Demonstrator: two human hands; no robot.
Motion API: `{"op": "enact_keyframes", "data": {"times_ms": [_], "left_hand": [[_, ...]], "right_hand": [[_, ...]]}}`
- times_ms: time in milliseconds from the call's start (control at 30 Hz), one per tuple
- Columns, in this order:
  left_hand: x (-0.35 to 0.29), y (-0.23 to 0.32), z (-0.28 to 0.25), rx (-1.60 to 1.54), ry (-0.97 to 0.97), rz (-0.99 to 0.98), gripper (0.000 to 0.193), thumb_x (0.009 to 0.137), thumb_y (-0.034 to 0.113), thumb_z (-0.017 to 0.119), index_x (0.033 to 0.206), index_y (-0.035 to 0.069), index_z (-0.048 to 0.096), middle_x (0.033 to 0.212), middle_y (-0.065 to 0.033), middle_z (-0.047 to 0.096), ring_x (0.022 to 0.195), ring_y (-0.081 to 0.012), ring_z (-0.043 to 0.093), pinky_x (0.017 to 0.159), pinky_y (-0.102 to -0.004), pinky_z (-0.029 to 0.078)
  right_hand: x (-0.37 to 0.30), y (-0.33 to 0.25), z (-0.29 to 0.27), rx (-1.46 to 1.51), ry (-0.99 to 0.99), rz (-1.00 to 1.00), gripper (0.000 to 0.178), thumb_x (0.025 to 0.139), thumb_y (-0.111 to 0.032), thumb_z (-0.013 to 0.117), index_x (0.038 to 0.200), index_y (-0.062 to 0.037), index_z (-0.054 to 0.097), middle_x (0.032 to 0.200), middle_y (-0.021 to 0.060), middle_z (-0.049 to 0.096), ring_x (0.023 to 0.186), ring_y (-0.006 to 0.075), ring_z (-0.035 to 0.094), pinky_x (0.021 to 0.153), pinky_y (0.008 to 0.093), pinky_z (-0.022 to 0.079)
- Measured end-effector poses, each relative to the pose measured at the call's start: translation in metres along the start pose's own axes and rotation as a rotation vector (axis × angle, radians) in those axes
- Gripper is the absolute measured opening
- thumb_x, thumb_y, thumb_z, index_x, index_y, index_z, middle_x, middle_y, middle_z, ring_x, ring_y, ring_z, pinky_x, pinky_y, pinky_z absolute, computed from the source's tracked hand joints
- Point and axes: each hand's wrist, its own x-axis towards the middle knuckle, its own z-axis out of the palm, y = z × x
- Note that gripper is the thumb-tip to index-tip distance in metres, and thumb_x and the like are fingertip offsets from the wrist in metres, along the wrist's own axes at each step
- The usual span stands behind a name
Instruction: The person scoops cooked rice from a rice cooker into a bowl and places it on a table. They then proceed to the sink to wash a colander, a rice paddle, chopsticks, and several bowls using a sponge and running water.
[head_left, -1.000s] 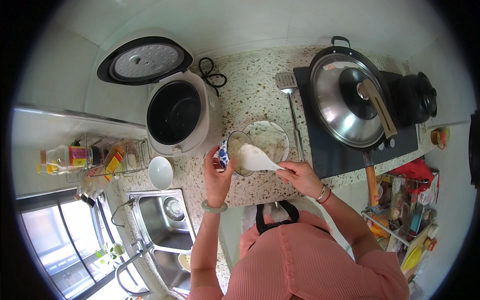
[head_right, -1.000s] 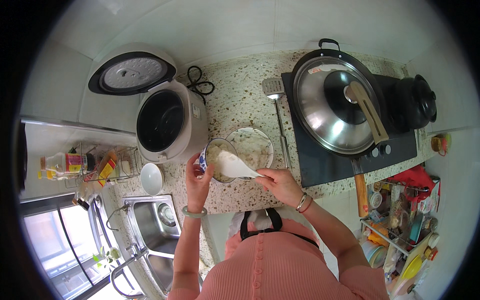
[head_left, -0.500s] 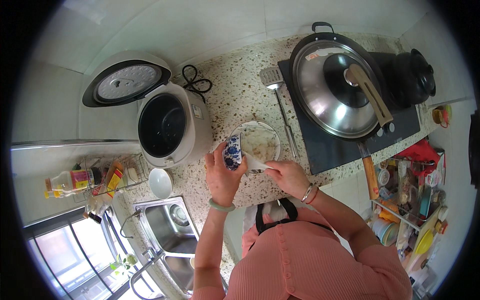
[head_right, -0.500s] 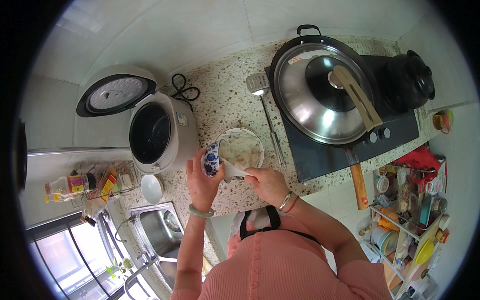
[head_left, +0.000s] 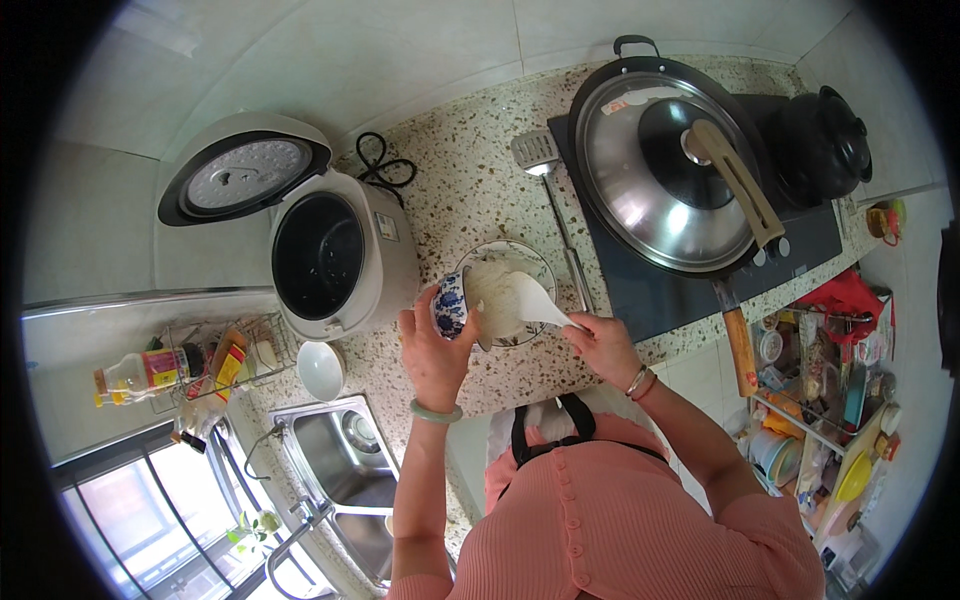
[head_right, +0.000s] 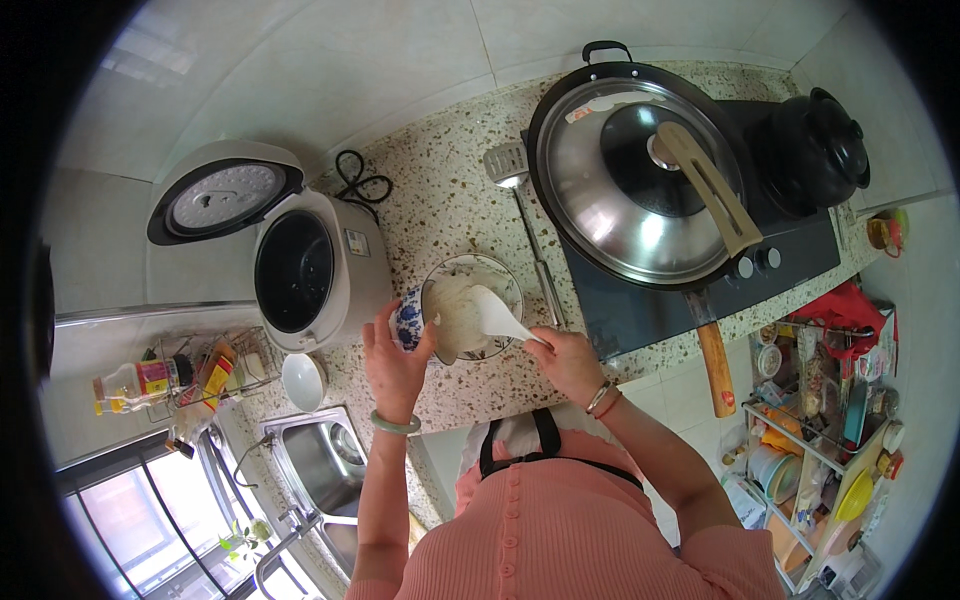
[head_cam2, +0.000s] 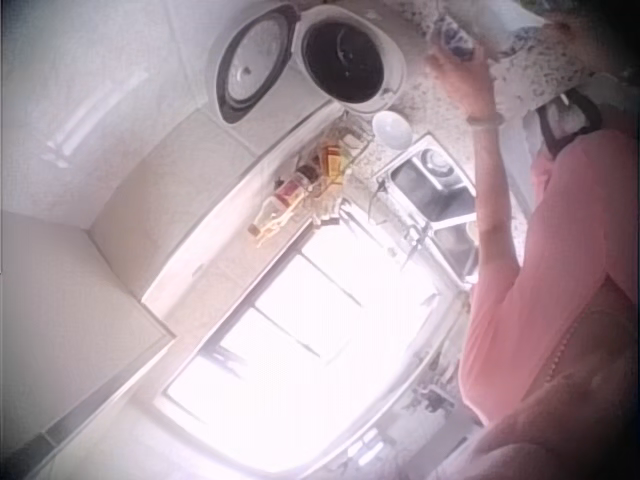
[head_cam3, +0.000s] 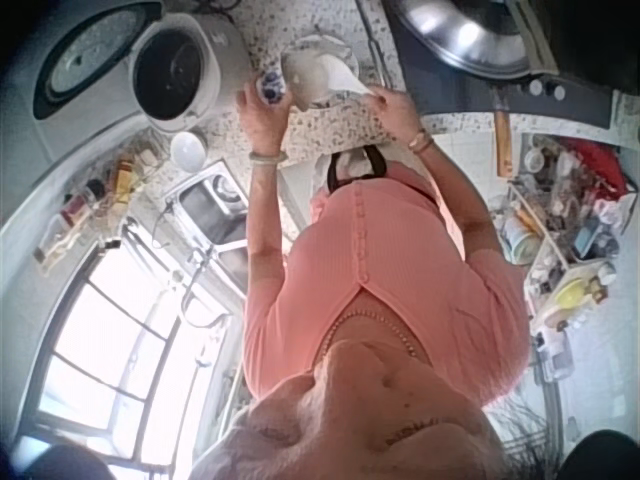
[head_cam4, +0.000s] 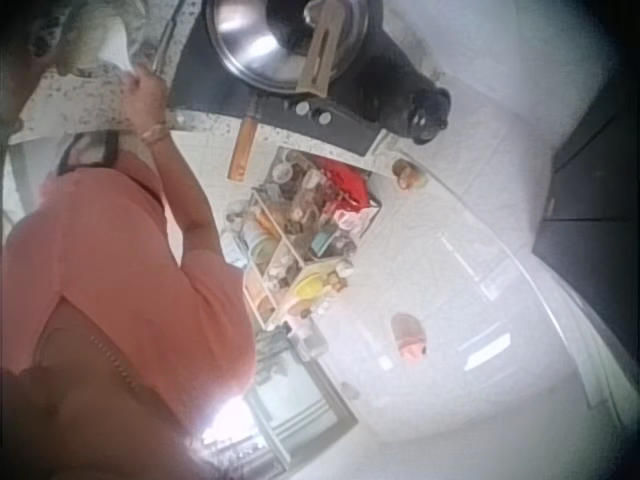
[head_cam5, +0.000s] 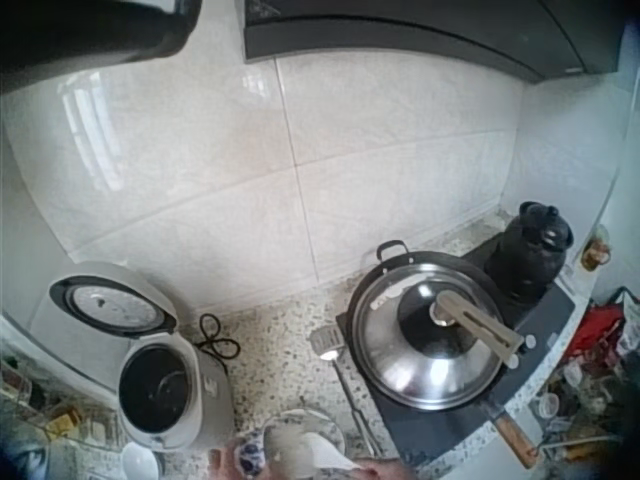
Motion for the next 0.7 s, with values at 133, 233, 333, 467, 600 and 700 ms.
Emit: {"op": "enact_keyframes", "data": {"times_ms": [133, 233, 333, 467, 600, 700], "left_hand": [[0.0, -0.003, 0.0, -0.007, 0.011, 0.002, 0.053, 0.076, 0.033, 0.077, 0.12, 0.012, 0.057, 0.092, -0.0141, 0.054, 0.074, -0.0306, 0.058, 0.067, -0.0409, 0.048], [0.001, -0.003, -0.001, -0.002, -0.003, -0.035, 0.052, 0.077, 0.034, 0.077, 0.12, 0.012, 0.057, 0.09, -0.0141, 0.054, 0.075, -0.0305, 0.058, 0.067, -0.041, 0.048], [0.001, -0.002, -0.003, 0.005, -0.014, -0.051, 0.052, 0.077, 0.034, 0.076, 0.121, 0.013, 0.057, 0.09, -0.0141, 0.055, 0.076, -0.0307, 0.058, 0.068, -0.0413, 0.048], [0.003, 0.001, -0.004, 0.022, -0.018, -0.057, 0.051, 0.077, 0.033, 0.076, 0.121, 0.013, 0.057, 0.091, -0.014, 0.055, 0.077, -0.0315, 0.059, 0.068, -0.0416, 0.049], [0.005, 0.005, -0.008, 0.019, -0.033, -0.088, 0.051, 0.077, 0.033, 0.076, 0.12, 0.013, 0.058, 0.092, -0.0145, 0.056, 0.079, -0.0331, 0.06, 0.068, -0.0427, 0.049], [0.006, 0.004, -0.008, 0.02, -0.031, -0.073, 0.05, 0.076, 0.033, 0.076, 0.119, 0.014, 0.058, 0.093, -0.0153, 0.056, 0.08, -0.0343, 0.061, 0.069, -0.0439, 0.05]], "right_hand": [[0.001, -0.002, -0.003, 0.109, 0.005, 0.056, 0.02, 0.089, -0.018, 0.064, 0.101, -0.0024, 0.067, 0.06, 0.0096, 0.06, 0.051, 0.0159, 0.059, 0.051, 0.0288, 0.046], [0.0, -0.002, -0.01, 0.008, -0.008, 0.061, 0.023, 0.089, -0.015, 0.065, 0.106, 0.0002, 0.066, 0.065, 0.0098, 0.064, 0.054, 0.0133, 0.061, 0.053, 0.0259, 0.049], [-0.005, -0.014, -0.018, -0.206, 0.05, -0.068, 0.021, 0.089, -0.015, 0.064, 0.105, -0.0015, 0.066, 0.068, 0.0133, 0.065, 0.055, 0.0179, 0.062, 0.053, 0.0276, 0.048], [-0.008, -0.022, -0.015, -0.197, 0.184, -0.141, 0.02, 0.088, -0.016, 0.065, 0.103, -0.0034, 0.065, 0.071, 0.0169, 0.062, 0.058, 0.0283, 0.062, 0.052, 0.0338, 0.046], [-0.007, -0.019, -0.016, -0.02, 0.071, -0.004, 0.023, 0.088, -0.018, 0.066, 0.105, -0.0026, 0.065, 0.068, 0.0133, 0.062, 0.054, 0.0214, 0.06, 0.051, 0.0315, 0.045], [-0.006, -0.025, -0.008, 0.251, -0.056, 0.128, 0.02, 0.092, -0.014, 0.063, 0.105, 0.0008, 0.065, 0.063, -0.0002, 0.058, 0.055, 0.0055, 0.054, 0.051, 0.0229, 0.045]]}}
